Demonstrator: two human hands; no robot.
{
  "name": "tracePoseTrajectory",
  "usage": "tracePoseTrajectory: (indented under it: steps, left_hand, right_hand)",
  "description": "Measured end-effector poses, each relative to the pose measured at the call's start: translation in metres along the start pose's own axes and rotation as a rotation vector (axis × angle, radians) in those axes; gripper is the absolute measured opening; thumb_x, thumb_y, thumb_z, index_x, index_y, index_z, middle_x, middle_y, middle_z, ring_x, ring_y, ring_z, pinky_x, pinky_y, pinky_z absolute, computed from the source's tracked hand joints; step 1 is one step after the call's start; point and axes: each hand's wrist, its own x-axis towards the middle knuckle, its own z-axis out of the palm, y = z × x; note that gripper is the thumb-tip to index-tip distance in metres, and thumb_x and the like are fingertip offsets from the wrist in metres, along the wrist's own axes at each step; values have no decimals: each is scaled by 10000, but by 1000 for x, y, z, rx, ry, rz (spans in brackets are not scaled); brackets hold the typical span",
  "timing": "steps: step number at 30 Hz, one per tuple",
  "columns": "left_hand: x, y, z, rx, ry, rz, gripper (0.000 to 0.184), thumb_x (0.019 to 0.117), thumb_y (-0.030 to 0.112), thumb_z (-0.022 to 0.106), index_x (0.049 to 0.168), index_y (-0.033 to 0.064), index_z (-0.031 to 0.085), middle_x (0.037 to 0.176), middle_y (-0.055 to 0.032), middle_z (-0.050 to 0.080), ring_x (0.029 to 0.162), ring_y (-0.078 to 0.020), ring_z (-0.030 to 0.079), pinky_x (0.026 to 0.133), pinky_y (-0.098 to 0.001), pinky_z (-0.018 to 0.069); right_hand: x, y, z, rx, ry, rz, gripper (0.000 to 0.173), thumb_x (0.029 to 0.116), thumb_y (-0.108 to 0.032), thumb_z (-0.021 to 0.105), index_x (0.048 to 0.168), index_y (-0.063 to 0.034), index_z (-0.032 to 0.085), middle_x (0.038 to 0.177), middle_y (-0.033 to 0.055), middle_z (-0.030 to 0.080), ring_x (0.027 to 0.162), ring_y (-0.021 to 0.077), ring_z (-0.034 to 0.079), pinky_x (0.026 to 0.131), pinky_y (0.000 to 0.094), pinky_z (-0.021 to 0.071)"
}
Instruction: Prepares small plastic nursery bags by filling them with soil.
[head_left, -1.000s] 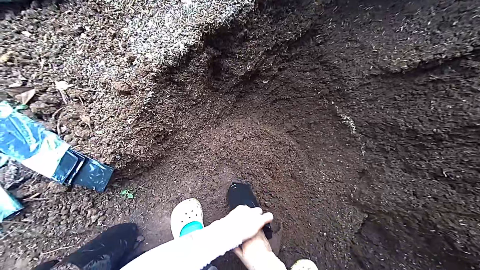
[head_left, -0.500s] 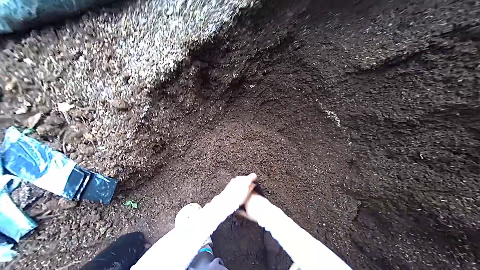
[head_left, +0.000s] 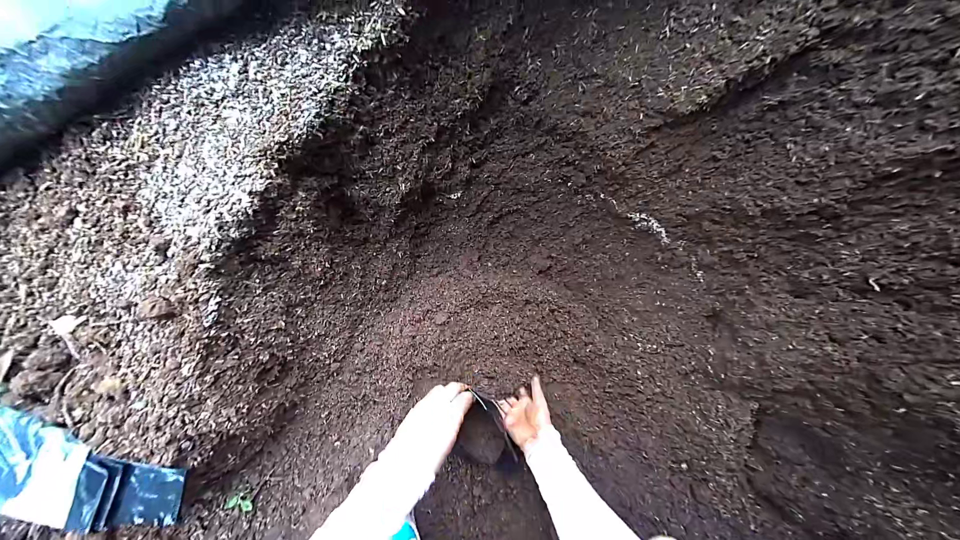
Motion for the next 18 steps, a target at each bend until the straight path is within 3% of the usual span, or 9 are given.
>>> tracePoseTrajectory:
  steps: [1,2,5,8,11,13,14,15,18]
  left_hand:
    - [0,-3,2,63,-6,41,338,1064,70,485,1368,1,616,1471,-180,567,1361,-324,559,1149,-468,437]
    - [0,-5,2,76,-18,57,382,1025,83,570,1396,-8,581,1495,-192,538,1338,-330,579,1112,-469,477]
    - [-6,-4,9,-18,-116,31,701,874,24,722,1512,15,432,1587,-197,400,1266,-350,619,978,-487,569]
    - [-7,-9,14,-131,-161,138,743,840,-82,657,1539,13,420,1635,-160,374,1432,-278,494,1141,-440,457]
    - [-6,-3,8,-190,-205,148,774,856,-88,605,1585,51,383,1665,-98,349,1503,-203,403,1232,-391,334]
    - [-3,-1,-5,-239,-205,69,836,857,-86,623,1615,137,349,1666,-50,355,1413,-185,516,1147,-414,452]
    - [-1,-1,-10,-274,-196,28,853,858,-86,622,1620,181,345,1648,-44,385,1274,-204,629,990,-448,570]
    - [3,-2,-14,-322,-198,1,848,867,-83,609,1621,200,344,1646,-42,386,1208,-230,664,896,-479,607]
    - [11,6,-20,-396,-227,-30,760,905,-64,596,1597,177,391,1686,-33,304,1264,-251,626,891,-489,598]
  right_hand:
    - [11,0,13,63,-34,-10,862,1036,-691,279,1645,-130,41,1661,266,171,1458,446,348,1090,641,409]
    - [20,-3,28,111,-58,-7,884,1001,-747,289,1647,-177,88,1674,232,186,1483,443,318,1088,693,381]
    - [42,-10,67,192,-157,34,875,889,-892,210,1585,-367,285,1591,85,430,1440,357,432,1014,729,425]
    - [58,-10,82,206,-246,-6,914,868,-912,128,1507,-318,399,1440,91,571,1301,324,553,942,670,488]
    - [56,-13,73,163,-205,22,855,934,-839,108,1512,-265,370,1415,105,560,1264,289,559,941,592,506]
    - [41,-25,69,81,-252,23,820,963,-803,106,1470,-234,408,1305,111,620,1157,269,625,866,544,555]
    - [30,-33,66,62,-307,23,809,967,-798,112,1419,-221,454,1220,107,664,1079,262,666,809,526,582]
    - [15,-42,64,55,-354,25,793,976,-787,126,1373,-205,491,1151,108,692,1017,262,692,765,517,599]
    - [-40,-72,62,3,-387,-3,779,986,-768,120,1332,-192,514,1092,102,706,968,257,704,742,505,605]
